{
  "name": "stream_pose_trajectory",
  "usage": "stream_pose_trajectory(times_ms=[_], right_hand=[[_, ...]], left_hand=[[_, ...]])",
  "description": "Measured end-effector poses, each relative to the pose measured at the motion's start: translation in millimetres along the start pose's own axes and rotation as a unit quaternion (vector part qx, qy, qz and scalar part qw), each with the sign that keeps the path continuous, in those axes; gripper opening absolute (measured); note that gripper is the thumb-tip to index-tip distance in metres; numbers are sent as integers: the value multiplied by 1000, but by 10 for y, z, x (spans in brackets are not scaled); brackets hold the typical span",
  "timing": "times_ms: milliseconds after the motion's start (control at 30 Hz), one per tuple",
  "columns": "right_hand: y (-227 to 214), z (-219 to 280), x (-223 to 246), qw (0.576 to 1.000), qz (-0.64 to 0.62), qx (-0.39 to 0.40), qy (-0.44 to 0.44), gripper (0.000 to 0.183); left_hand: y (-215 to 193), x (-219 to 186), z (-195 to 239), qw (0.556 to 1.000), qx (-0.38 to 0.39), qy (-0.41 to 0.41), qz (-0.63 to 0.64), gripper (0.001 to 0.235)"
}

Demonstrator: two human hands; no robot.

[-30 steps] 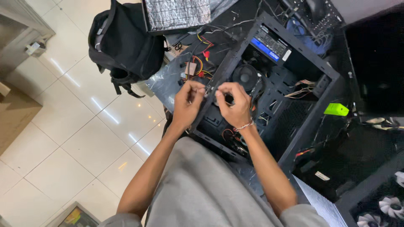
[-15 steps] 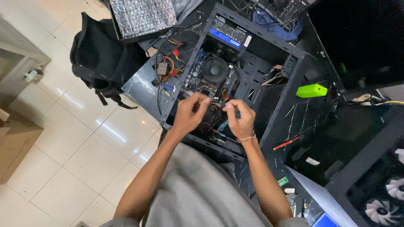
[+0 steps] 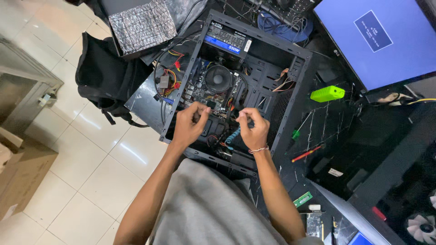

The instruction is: The person connects various internal cables to the motherboard and power supply inside an open computer case. They route and secure wires, then plug a USB cable into the back of the case.

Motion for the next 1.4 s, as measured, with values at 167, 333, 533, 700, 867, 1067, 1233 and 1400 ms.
stream_pose_trajectory(times_ms=[167, 333, 533, 700, 867, 1067, 1233, 1400], right_hand=[[-2, 23, -13, 1000, -1, 2, -3, 14], [-6, 32, -37, 1000, -12, -1, -2, 17], [14, 23, -21, 1000, -15, 11, -3, 15], [30, 27, -8, 1000, -13, 17, -6, 13], [42, 19, -32, 1000, -9, 24, -7, 15], [34, 15, 2, 1000, -6, 23, -6, 15], [38, 13, -3, 1000, -5, 22, -10, 13], [26, 21, 7, 1000, -5, 18, -10, 13]], left_hand=[[16, -20, -10, 1000, 4, -8, 6, 21], [10, -12, -3, 1000, 5, -9, 1, 21], [-15, -51, -3, 1000, -1, -10, -7, 20], [-6, -54, -1, 1000, 2, -11, -8, 20], [-13, -39, -2, 1000, 3, -10, -8, 18], [-12, -36, -3, 1000, 2, -8, -6, 16], [-3, -28, 0, 1000, 5, -9, -4, 16], [-3, -25, 0, 1000, -2, -4, -2, 17]])
Point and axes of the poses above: each hand's wrist, its own z-axis away from the middle knuckle, its own y-axis out of the palm, x = y × z, the point moved 7 cm from there along -z, towards the middle knuckle, and after that the axes turned 3 degrees about -z, right-handed, at the moved point
